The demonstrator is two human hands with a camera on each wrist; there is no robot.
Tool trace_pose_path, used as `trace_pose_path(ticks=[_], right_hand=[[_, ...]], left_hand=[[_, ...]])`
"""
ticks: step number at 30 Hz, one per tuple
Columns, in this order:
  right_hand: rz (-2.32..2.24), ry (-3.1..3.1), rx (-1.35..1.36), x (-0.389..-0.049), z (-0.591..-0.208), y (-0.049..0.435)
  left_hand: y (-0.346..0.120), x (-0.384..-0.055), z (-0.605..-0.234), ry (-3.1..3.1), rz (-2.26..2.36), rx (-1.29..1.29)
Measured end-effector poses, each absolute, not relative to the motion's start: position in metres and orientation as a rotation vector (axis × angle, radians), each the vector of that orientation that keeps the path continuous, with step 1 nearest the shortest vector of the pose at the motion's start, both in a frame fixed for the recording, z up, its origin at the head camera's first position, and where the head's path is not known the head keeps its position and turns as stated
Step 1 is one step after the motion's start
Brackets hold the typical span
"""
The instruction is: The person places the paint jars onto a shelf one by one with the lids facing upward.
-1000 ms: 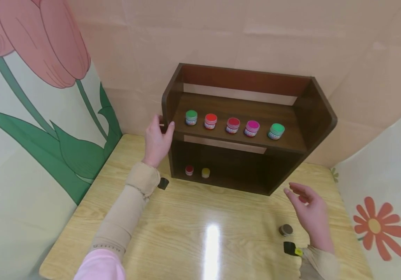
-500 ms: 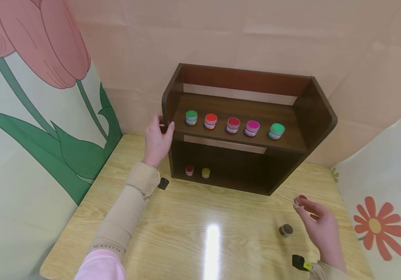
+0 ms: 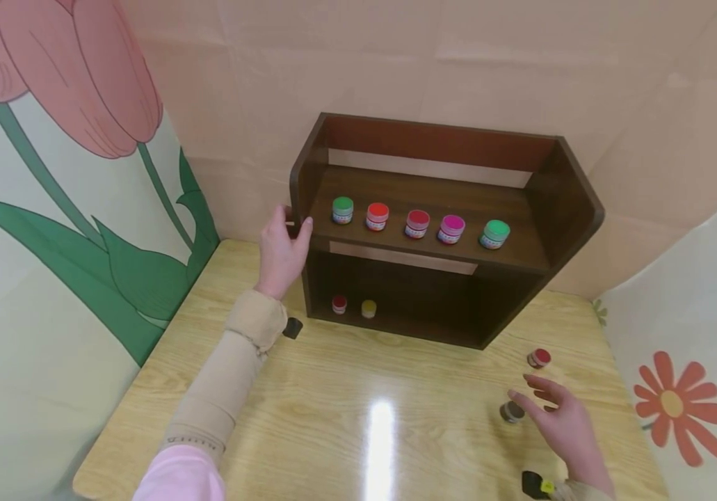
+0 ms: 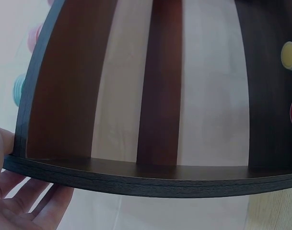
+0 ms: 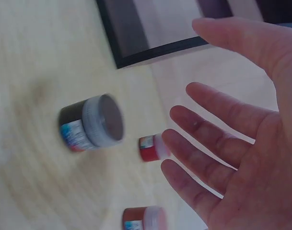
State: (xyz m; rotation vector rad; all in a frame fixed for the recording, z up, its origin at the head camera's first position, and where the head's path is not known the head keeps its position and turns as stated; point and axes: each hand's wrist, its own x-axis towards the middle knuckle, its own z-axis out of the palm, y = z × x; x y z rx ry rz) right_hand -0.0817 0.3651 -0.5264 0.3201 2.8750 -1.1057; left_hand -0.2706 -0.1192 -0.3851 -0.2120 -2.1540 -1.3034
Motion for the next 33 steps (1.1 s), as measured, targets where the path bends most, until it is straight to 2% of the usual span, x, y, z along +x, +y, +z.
trace_pose_path(ticks=[8,18,33], right_hand=[[-1.093,2.697,0.339,-0.083,-0.546,0.374],[-1.143,2.754,0.229,-0.081,-0.569,0.378],[-1.159,2.784,0.254,-0.079,-0.584,0.381]], left_hand=[[-0.119,-0.271,-0.385,-2.149,-1.300,-0.216],[-0.120,-0.272,-0.387,-2.142,-1.290,-0.223],[-0.120,-0.272,-0.387,-2.152,-1.288,-0.223]])
